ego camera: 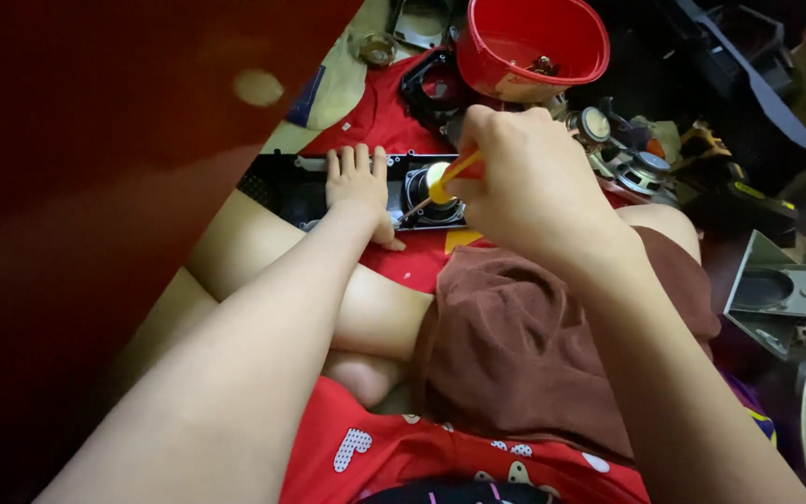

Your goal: The person uses a screwdriver to remove screws from a black electronic device, likely a speaker, resting on their lap. They then use a knife to pry open the casing and remove a speaker component, placing it aside before continuing to unscrew and adjust internal parts.

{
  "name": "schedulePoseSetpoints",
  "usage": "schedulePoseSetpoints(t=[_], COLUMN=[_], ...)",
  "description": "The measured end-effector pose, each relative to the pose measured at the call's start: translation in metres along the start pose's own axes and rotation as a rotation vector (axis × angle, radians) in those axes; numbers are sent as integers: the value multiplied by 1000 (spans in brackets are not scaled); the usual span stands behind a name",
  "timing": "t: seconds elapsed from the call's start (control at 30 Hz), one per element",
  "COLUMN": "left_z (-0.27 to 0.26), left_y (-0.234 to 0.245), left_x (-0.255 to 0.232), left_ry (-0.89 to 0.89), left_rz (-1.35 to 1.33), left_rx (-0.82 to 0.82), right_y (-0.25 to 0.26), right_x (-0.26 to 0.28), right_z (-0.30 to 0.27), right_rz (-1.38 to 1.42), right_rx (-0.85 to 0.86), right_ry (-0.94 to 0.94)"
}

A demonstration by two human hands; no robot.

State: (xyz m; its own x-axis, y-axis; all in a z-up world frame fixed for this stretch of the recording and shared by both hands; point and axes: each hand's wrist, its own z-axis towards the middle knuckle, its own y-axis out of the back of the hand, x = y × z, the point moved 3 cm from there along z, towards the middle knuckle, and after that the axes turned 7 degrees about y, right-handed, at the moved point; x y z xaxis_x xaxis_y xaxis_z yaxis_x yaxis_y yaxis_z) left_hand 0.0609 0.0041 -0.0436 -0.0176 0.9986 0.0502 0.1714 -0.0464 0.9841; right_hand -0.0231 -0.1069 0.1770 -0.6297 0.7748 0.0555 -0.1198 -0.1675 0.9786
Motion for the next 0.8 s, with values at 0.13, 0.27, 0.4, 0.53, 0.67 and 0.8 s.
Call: schedulePoseSetpoints(t=[0.13,0.27,0.4,0.53,0.67,0.8], left_z=[0,3,4,-2,1,0], left_y=[4,6,4,1,0,-2], left_x=[-2,-1,-1,1,0,-1], left_ry=[8,16,-12,2,-21,-46], left_rz=[5,50,23,-31,-30,-51], left_rx=[7,39,37,-44,-49,-104], right_y=[-5,0,5,-1,-6,-20], right_x=[-11,-11,15,27,33,27], right_z=[-4,-2,2,9,15,13], right_rz=[43,13,261,157,90,-114], right_rx=[-85,-14,-30,-43,-49,-203], right_ry=[31,24,266,293,230,63])
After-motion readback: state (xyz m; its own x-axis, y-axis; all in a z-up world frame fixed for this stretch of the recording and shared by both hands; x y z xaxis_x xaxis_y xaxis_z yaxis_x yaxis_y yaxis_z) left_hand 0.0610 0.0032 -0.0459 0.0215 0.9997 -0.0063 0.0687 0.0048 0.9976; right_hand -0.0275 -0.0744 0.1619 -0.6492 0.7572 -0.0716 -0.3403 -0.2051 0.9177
